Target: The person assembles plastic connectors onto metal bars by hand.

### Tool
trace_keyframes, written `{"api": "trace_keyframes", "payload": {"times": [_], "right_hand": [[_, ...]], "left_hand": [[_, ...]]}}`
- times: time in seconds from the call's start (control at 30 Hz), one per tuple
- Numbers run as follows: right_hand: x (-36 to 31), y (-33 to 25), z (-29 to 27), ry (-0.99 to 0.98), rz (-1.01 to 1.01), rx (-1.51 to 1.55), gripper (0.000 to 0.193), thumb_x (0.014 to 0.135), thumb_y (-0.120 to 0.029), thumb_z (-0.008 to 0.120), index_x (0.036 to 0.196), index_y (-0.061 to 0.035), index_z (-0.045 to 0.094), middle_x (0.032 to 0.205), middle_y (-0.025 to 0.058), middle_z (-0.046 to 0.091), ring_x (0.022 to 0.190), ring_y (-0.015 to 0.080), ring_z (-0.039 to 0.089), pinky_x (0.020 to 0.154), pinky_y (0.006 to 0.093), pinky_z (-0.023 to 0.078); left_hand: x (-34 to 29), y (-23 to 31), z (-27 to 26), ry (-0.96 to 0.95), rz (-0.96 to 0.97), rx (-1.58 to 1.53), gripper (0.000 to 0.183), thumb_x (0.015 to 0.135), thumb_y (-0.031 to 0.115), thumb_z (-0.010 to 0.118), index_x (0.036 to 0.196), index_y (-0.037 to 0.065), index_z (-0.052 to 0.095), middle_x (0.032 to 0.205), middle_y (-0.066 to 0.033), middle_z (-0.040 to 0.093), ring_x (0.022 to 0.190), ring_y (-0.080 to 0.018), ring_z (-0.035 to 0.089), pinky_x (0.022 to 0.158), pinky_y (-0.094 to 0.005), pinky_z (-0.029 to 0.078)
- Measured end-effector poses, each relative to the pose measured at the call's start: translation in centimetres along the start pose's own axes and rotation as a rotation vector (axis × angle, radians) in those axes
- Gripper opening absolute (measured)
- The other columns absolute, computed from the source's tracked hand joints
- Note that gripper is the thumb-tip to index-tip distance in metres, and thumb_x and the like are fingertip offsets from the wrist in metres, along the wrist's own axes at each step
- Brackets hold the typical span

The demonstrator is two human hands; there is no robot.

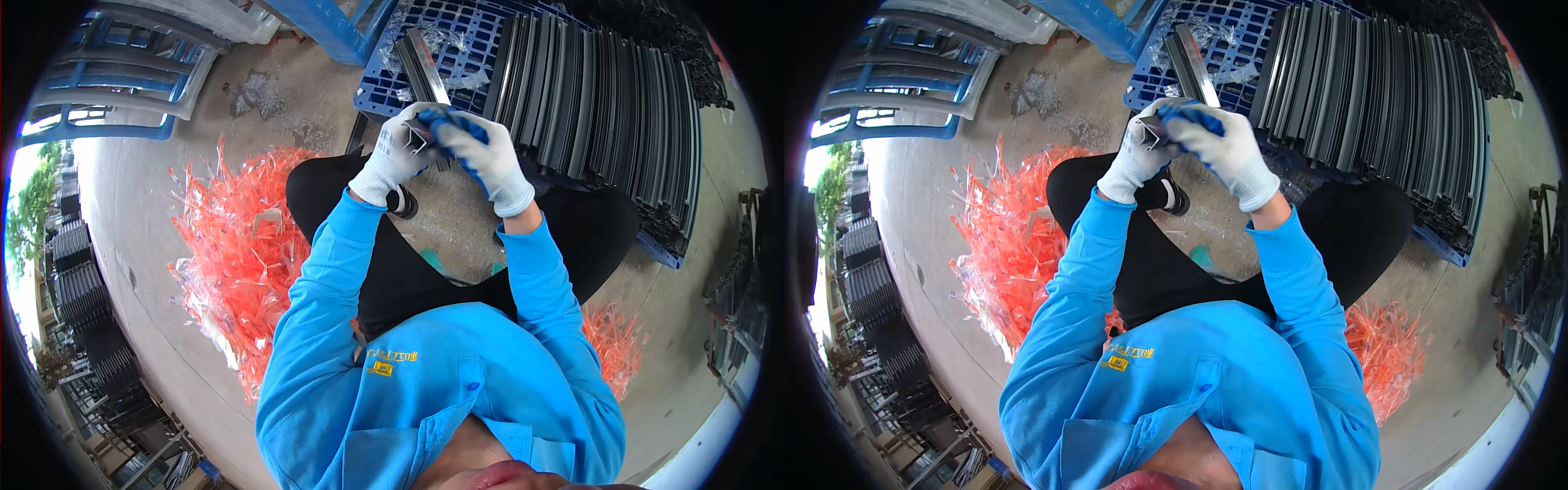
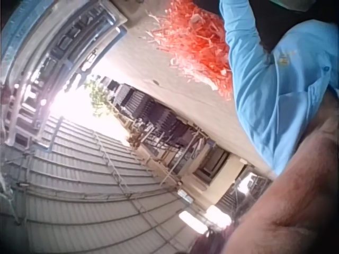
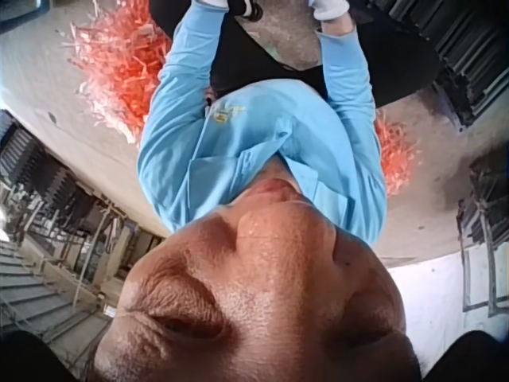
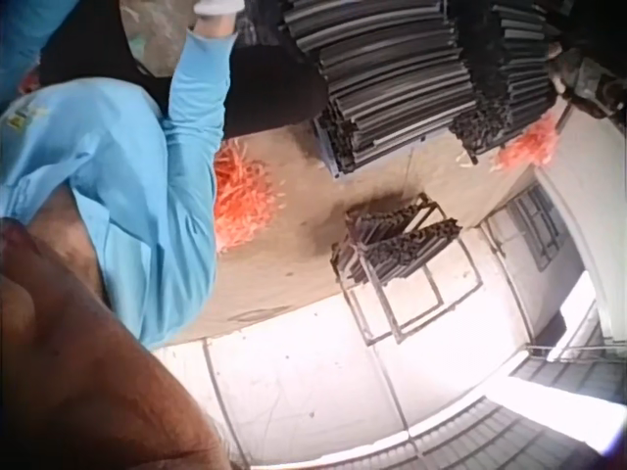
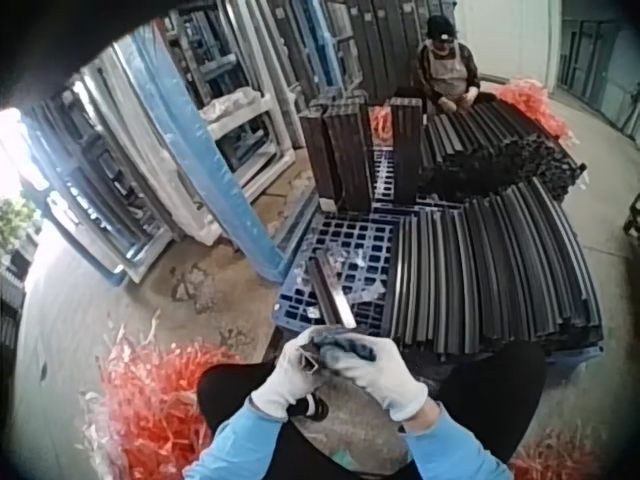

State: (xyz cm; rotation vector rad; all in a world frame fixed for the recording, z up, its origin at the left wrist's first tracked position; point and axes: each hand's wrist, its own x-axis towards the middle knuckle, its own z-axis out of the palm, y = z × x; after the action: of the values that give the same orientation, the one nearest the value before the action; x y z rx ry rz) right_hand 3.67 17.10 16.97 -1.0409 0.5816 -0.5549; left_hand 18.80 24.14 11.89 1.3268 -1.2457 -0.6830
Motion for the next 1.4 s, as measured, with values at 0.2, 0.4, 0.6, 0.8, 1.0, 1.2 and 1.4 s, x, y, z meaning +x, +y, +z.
{"api": "trace_keyframes", "payload": {"times": [0.2,0.4,0.6,0.8,1.0,1.2,1.4], "right_hand": [[0.4,0.4,1.4,0.032,-0.284,-0.454,0.021,0.08,-0.011,0.06,0.098,-0.001,0.065,0.069,0.0035,0.059,0.06,0.0084,0.05,0.055,0.0197,0.041],[0.9,2.3,0.9,0.183,-0.11,-0.262,0.02,0.079,-0.015,0.061,0.09,0.0004,0.064,0.065,0.002,0.056,0.059,0.0098,0.048,0.055,0.022,0.042],[0.5,-0.7,0.1,0.054,0.215,-0.15,0.02,0.08,-0.017,0.06,0.085,0.0017,0.062,0.063,0.0026,0.055,0.058,0.0112,0.047,0.055,0.0236,0.042],[1.9,0.4,0.1,-0.021,-0.103,-0.475,0.025,0.081,-0.023,0.06,0.083,0.0019,0.061,0.064,0.0035,0.055,0.055,0.0112,0.046,0.052,0.0244,0.041],[3.4,7.5,-4.8,0.377,-0.165,-0.596,0.026,0.082,-0.023,0.062,0.085,0.0022,0.061,0.067,0.0041,0.057,0.054,0.0107,0.046,0.05,0.0235,0.04],[4.8,10.7,-4.3,0.391,0.039,0.078,0.028,0.084,-0.021,0.061,0.099,0.0021,0.056,0.074,0.0036,0.059,0.056,0.0087,0.05,0.049,0.0197,0.04],[2.5,-0.7,5.3,-0.026,-0.021,0.375,0.02,0.086,-0.02,0.06,0.097,-0.0026,0.058,0.082,0.0028,0.059,0.064,0.0084,0.052,0.06,0.0185,0.042]], "left_hand": [[0.2,0.5,0.0,-0.047,0.004,0.101,0.046,0.058,-0.005,0.07,0.101,0.004,0.056,0.091,-0.008,0.064,0.077,-0.0186,0.06,0.074,-0.0282,0.049],[0.3,1.1,0.0,-0.119,-0.056,0.136,0.052,0.062,-0.005,0.07,0.111,0.002,0.054,0.099,-0.0086,0.063,0.087,-0.0182,0.059,0.083,-0.0285,0.047],[-0.2,1.2,-0.4,-0.089,0.007,0.183,0.053,0.061,-0.002,0.072,0.111,0.002,0.055,0.098,-0.008,0.063,0.086,-0.0181,0.059,0.083,-0.0291,0.047],[0.1,1.1,-0.5,-0.137,-0.021,0.209,0.055,0.061,0.001,0.074,0.113,0.002,0.056,0.101,-0.0087,0.063,0.087,-0.0183,0.059,0.084,-0.0294,0.047],[0.5,2.3,0.2,-0.066,0.035,0.345,0.051,0.063,0.003,0.074,0.111,0.002,0.057,0.103,-0.0102,0.063,0.088,-0.0199,0.06,0.084,-0.0309,0.047],[2.0,2.6,-0.2,0.301,0.197,-0.116,0.028,0.07,0.003,0.069,0.097,0.003,0.062,0.103,-0.0135,0.063,0.086,-0.0206,0.061,0.082,-0.0312,0.049],[3.2,4.7,-4.3,0.642,0.164,-0.417,0.021,0.083,0.019,0.062,0.092,0.001,0.06,0.08,-0.0106,0.061,0.062,-0.0198,0.06,0.068,-0.0325,0.054]]}}
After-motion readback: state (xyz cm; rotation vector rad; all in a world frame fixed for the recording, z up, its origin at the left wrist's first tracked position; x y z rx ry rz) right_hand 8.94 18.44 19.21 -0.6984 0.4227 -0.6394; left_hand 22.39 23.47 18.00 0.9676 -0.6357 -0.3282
